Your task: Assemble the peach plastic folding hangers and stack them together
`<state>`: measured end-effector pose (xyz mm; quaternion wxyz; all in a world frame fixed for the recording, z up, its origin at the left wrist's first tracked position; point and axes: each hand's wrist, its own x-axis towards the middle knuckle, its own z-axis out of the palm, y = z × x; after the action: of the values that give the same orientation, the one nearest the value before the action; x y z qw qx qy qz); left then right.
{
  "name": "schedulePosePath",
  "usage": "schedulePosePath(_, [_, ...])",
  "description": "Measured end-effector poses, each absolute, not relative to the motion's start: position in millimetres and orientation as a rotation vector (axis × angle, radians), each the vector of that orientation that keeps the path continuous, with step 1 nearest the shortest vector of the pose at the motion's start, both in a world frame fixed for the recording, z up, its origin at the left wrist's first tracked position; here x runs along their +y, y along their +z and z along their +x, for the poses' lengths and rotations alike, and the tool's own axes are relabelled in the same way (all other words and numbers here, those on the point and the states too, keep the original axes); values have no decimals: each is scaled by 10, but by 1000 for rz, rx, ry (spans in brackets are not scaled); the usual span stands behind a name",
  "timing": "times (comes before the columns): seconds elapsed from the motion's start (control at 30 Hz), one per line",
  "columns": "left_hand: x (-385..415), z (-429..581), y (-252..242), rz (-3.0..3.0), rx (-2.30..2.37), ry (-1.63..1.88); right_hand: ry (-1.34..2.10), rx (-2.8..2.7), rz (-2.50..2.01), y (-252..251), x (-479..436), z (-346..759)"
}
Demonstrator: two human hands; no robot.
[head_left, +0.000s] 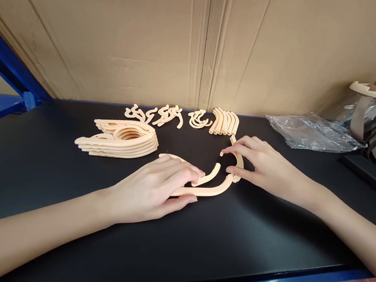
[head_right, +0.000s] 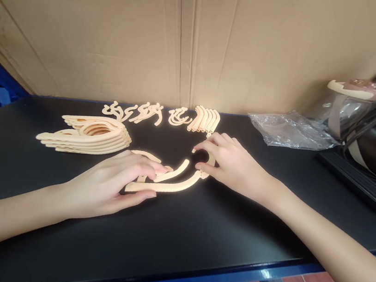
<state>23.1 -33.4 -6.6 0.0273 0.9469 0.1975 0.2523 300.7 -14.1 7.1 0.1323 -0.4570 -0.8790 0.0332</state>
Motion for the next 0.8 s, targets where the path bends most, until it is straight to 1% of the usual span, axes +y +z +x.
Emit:
schedulePosePath(0.17, [-334,235,-55,2984,553,757,103,-2569,-1361,79,-142,3007])
schedulePosePath(0.37, [-304,240,-93,3017,597,701,100,-2578,-1346,75,-137,3015])
schedulePosePath(0.5, [-307,232,-96,3040,625,511,96,-2634,-1224,76,-135,3014])
schedulePosePath(0.63, [-327,240,-61,3062,612,445,116,-2696,-1058,88,-168,2975])
schedulePosePath(0.8, [-305,261,-39,3085,522,425,310,-2779,-854,127,-261,2887])
